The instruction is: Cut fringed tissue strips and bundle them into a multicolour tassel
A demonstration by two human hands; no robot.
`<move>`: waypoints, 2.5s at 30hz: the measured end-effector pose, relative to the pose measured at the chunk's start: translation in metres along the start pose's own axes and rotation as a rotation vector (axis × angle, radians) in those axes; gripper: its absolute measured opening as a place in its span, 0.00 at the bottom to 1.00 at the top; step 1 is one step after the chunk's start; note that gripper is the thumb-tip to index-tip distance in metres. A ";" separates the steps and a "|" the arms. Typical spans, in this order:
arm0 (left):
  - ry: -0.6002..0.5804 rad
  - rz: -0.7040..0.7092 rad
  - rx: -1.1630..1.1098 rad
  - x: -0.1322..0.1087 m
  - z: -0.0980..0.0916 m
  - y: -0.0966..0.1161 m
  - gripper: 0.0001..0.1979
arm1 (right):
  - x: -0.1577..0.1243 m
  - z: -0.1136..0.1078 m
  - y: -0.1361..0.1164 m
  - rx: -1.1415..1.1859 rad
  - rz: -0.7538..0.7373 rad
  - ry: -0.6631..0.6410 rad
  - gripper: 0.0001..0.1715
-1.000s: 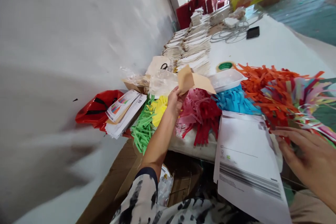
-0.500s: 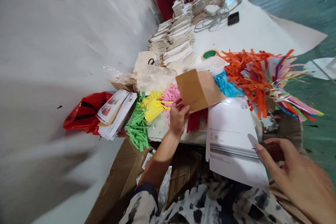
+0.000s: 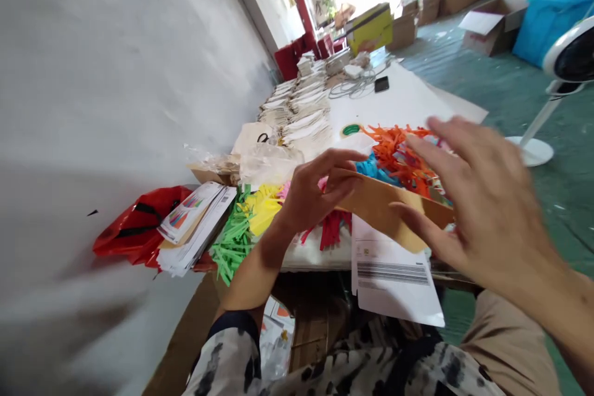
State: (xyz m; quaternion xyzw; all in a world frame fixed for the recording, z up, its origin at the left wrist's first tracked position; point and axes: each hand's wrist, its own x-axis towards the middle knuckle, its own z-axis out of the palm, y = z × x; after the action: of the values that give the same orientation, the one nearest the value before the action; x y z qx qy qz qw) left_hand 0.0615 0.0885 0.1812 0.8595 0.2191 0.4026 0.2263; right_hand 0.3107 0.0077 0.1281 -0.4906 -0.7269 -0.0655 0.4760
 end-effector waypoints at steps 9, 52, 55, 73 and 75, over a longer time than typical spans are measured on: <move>-0.053 -0.280 -0.527 0.044 0.053 -0.023 0.18 | -0.002 -0.015 0.029 0.557 0.801 -0.120 0.29; -0.232 -0.308 -0.430 0.044 0.121 -0.026 0.18 | -0.040 -0.025 0.029 -0.066 0.240 0.241 0.08; -0.241 -0.328 -0.419 0.044 0.121 -0.026 0.21 | -0.039 -0.027 0.027 -0.066 0.258 0.256 0.05; -0.232 -0.362 -0.458 0.041 0.128 -0.025 0.34 | -0.053 -0.018 0.038 -0.310 0.022 0.281 0.09; -0.238 -0.363 -0.457 0.041 0.127 -0.025 0.34 | -0.052 -0.018 0.036 -0.290 0.060 0.279 0.08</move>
State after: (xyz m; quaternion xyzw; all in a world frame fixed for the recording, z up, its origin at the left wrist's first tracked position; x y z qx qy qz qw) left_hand 0.1807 0.1043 0.1186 0.7745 0.2447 0.2911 0.5056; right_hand 0.3534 -0.0182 0.0849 -0.5617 -0.6217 -0.2228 0.4983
